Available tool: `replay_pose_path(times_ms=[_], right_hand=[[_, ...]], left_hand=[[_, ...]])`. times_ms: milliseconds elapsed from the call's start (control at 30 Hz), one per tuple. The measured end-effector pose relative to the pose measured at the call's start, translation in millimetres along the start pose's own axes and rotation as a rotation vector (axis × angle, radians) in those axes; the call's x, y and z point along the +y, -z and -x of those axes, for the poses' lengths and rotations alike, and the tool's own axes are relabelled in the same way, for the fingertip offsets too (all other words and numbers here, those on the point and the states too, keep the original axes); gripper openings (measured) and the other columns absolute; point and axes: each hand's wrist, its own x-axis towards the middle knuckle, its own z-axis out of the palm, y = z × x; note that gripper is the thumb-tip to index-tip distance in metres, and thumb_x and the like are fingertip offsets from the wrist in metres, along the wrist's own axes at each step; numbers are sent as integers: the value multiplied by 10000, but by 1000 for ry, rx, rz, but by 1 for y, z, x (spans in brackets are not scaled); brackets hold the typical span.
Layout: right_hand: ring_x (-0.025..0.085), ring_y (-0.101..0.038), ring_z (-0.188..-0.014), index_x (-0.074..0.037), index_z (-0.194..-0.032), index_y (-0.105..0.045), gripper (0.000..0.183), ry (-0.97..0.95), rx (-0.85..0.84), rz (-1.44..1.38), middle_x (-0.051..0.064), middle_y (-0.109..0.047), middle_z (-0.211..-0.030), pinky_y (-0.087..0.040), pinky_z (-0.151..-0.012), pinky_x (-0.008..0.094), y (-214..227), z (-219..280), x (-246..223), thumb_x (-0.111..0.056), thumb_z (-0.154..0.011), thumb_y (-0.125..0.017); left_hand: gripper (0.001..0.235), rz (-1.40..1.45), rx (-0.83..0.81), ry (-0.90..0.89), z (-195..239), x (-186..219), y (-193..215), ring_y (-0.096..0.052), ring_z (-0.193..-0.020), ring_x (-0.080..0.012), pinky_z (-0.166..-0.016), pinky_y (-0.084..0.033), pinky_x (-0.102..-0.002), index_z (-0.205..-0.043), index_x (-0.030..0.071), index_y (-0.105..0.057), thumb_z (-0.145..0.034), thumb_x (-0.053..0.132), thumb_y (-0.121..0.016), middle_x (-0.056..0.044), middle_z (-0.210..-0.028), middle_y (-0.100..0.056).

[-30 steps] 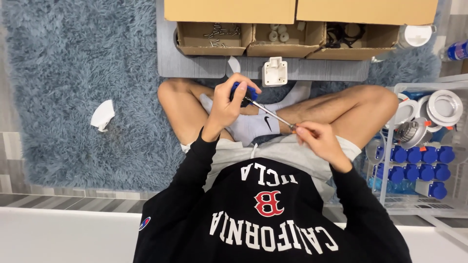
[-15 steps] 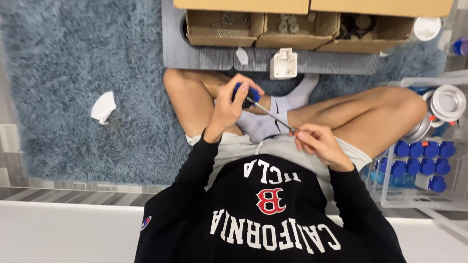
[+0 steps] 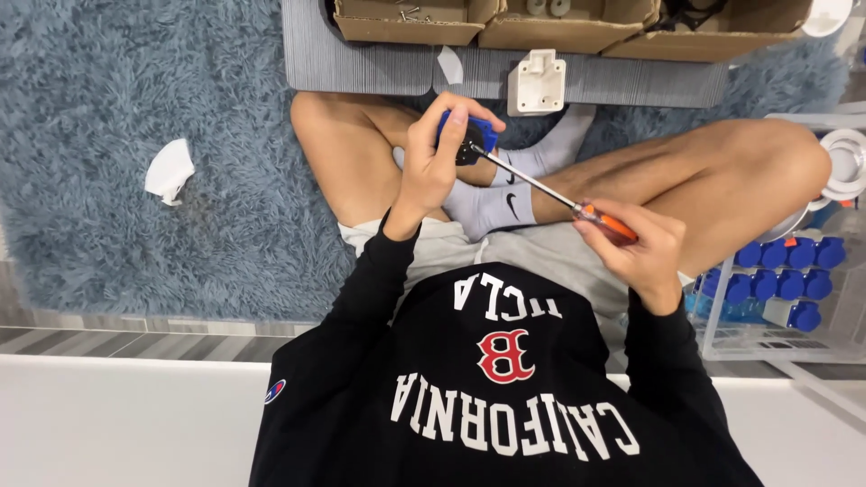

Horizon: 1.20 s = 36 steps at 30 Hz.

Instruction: Assembling small plastic hardware components using a screwdriver while sitting on the floor.

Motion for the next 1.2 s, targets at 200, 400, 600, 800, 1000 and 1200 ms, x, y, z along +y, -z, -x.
replay_pose_path(times_ms=[200,400,600,800,1000,1200], right_hand=[[399,-775,-790,-7,-1105,-870,193,96,16,26,160,-821,-917,-605,-682,445,8,-11,-15,-109,-958,-940],[201,-660,-697,130,-1120,-831,283,70,-41,126,158,-822,-991,-519,-677,306,5,-16,-40,48,-886,-967],[201,-568,-626,132,-1119,-859,301,129,-25,256,116,-741,-862,-461,-632,327,6,-16,-33,18,-896,-1027],[135,-590,-651,60,-1176,-714,184,-559,-270,-660,157,-768,-951,-456,-596,213,-12,7,28,31,-996,-738],[117,-565,-619,67,-1172,-739,212,-429,-286,-599,149,-770,-882,-416,-558,206,-11,1,23,33,-964,-756],[198,-687,-784,151,-1173,-764,324,-161,-159,-141,212,-804,-1098,-536,-732,271,9,-18,-2,59,-892,-897]], left_hand=[[356,132,20,22,0,0,-2,-808,-715,-234,-610,-643,-314,-1095,-6,-651,-1205,247,-426,-213,-985,-799],[299,116,-90,192,6,29,9,-746,-809,-196,-786,-619,-278,-1184,39,-610,-1199,279,-432,-138,-1107,-764],[332,-123,-111,239,-1,34,15,-700,-746,-125,-697,-561,-234,-1099,67,-639,-1172,308,-423,-77,-1014,-810],[351,-220,-124,156,-3,38,16,-682,-746,-141,-726,-552,-261,-1069,35,-667,-1164,258,-413,-76,-960,-798],[397,-121,-203,148,-3,33,6,-702,-787,-168,-781,-579,-280,-1098,25,-671,-1175,230,-340,-97,-1005,-781],[398,-6,-104,170,-5,15,15,-727,-857,-178,-835,-611,-284,-1146,40,-636,-1190,310,-347,-125,-1035,-770]])
